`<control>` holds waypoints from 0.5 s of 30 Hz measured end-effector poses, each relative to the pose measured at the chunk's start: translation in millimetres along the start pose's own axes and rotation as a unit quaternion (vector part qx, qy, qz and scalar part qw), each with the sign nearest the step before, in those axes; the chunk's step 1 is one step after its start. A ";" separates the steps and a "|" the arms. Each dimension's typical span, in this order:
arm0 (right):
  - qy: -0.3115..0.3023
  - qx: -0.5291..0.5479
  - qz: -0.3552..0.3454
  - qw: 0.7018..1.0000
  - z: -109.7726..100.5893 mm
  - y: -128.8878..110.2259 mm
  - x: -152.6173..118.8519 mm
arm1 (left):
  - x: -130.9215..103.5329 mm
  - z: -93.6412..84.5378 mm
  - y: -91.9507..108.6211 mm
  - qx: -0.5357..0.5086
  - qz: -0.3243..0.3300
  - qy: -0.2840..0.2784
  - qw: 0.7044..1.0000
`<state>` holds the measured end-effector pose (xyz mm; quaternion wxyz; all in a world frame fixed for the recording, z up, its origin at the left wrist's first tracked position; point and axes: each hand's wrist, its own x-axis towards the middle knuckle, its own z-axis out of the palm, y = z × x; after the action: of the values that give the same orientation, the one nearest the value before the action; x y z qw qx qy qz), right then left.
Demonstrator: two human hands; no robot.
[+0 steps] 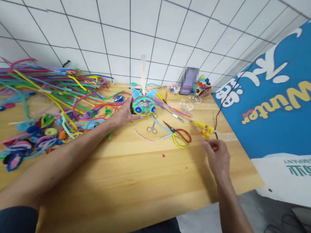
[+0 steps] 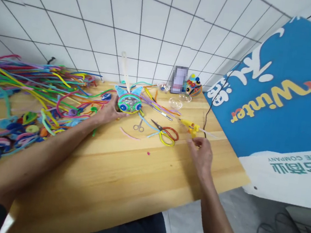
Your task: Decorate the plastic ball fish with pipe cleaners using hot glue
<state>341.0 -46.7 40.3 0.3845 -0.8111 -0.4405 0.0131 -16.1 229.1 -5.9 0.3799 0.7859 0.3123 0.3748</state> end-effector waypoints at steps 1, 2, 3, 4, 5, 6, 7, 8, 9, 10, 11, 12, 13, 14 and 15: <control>0.028 -0.009 0.023 0.999 -0.1 13.5 6.4 | -0.4 0.1 1.3 0.006 0.000 -0.001 1.000; 0.033 -0.013 0.029 0.999 1.9 23.7 13.4 | -0.5 0.5 2.2 0.012 0.001 0.000 1.000; 0.027 -0.016 0.025 0.999 5.5 30.4 20.7 | -0.6 1.1 2.6 0.017 0.001 0.002 1.000; 0.013 -0.023 0.019 0.999 10.0 33.8 27.8 | -0.5 1.9 2.5 0.019 0.002 0.005 1.000; -0.007 -0.032 0.016 0.999 14.6 34.3 34.5 | -0.3 2.8 1.9 0.019 0.002 0.008 1.000; -0.030 -0.039 0.016 0.999 19.1 32.8 40.6 | -0.2 3.6 0.9 0.018 0.002 0.011 1.000; -0.053 -0.046 0.021 0.997 23.0 30.1 46.1 | -0.2 4.4 -0.3 0.016 0.002 0.014 1.000; -0.075 -0.050 0.030 0.995 26.1 27.0 51.0 | -0.2 5.0 -1.7 0.017 0.003 0.019 1.000; -0.092 -0.051 0.038 0.994 28.3 24.1 55.4 | -0.4 5.4 -3.0 0.022 0.003 0.023 0.999; -0.105 -0.048 0.045 0.992 29.7 21.6 59.2 | -0.8 5.7 -4.1 0.029 0.003 0.026 0.999; -0.116 -0.043 0.052 0.991 30.1 19.8 62.6 | -1.3 5.8 -4.9 0.037 0.002 0.028 0.999; -0.124 -0.038 0.057 0.990 29.4 18.3 65.6 | -1.8 5.7 -5.3 0.044 0.001 0.027 0.999; -0.129 -0.032 0.061 0.989 27.9 16.7 68.2 | -2.5 5.5 -5.4 0.049 0.000 0.026 0.998; -0.131 -0.025 0.065 0.989 25.4 14.5 70.5 | -3.1 5.1 -5.1 0.052 0.000 0.023 0.998; -0.130 -0.017 0.068 0.989 22.2 11.0 72.5 | -3.7 4.8 -4.4 0.053 0.000 0.020 0.998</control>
<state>385.1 15.9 40.7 0.3080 -0.8371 -0.4307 0.1371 -15.0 226.7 -12.9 0.3313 0.7975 0.3393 0.3729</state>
